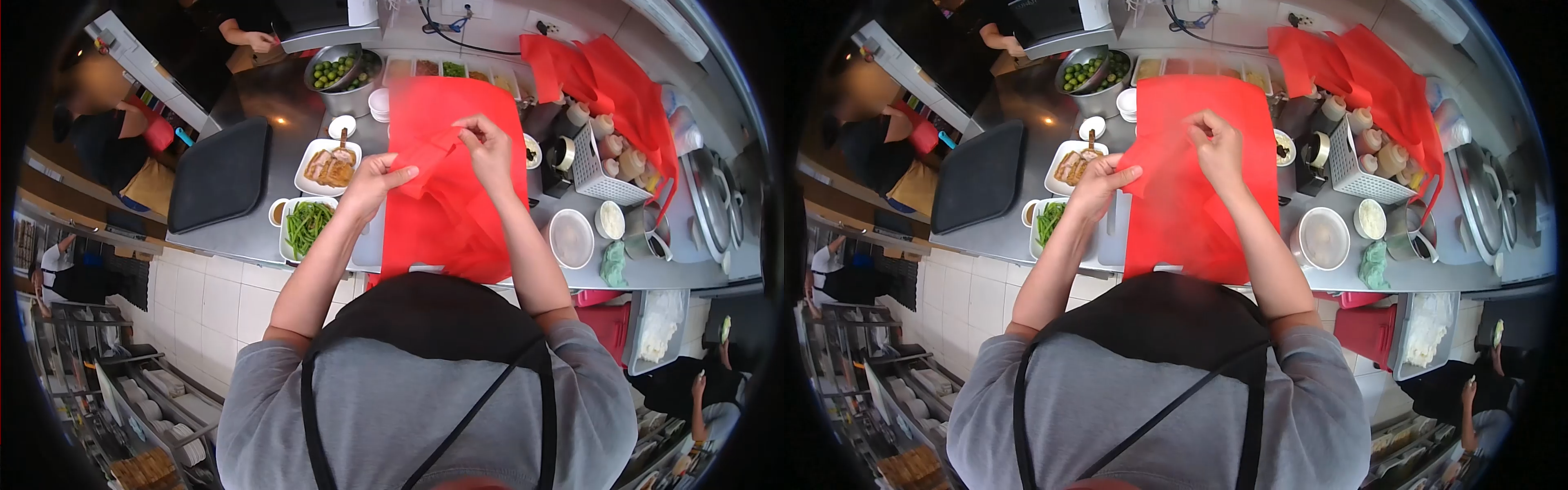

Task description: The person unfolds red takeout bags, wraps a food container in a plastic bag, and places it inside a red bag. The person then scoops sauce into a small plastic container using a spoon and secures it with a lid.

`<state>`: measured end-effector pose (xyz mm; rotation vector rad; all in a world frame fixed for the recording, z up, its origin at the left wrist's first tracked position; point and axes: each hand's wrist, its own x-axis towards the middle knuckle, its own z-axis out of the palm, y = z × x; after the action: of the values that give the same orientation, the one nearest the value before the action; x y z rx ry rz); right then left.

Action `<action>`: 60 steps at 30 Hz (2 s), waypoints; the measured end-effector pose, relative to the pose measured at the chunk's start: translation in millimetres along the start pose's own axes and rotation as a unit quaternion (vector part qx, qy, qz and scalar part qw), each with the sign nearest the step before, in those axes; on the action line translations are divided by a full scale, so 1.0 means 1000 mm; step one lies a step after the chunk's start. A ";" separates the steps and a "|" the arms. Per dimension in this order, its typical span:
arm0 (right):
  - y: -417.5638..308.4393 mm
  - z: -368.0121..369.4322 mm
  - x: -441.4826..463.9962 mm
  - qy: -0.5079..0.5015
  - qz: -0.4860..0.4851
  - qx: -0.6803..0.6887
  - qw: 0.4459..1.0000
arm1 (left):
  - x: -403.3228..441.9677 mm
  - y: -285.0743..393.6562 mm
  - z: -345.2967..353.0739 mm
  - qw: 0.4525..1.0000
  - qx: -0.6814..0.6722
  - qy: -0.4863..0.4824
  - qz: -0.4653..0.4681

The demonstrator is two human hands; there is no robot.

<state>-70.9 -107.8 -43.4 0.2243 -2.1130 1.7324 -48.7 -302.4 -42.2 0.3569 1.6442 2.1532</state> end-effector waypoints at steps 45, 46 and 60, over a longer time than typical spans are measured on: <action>-0.019 -0.129 -0.064 -0.240 0.048 0.159 0.956 | 0.044 -0.020 0.046 0.910 0.385 0.098 0.115; -0.012 -0.131 -0.061 -0.243 0.045 0.160 0.956 | 0.041 -0.023 0.046 0.937 0.341 0.022 0.073; 0.157 -0.104 0.033 0.145 0.140 -0.494 0.846 | 0.014 -0.058 -0.014 0.961 0.253 -0.071 -0.091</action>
<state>-137.9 31.2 -156.6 -0.6218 -2.5510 0.5241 -57.7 -294.9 -102.5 0.4706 2.0378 1.5181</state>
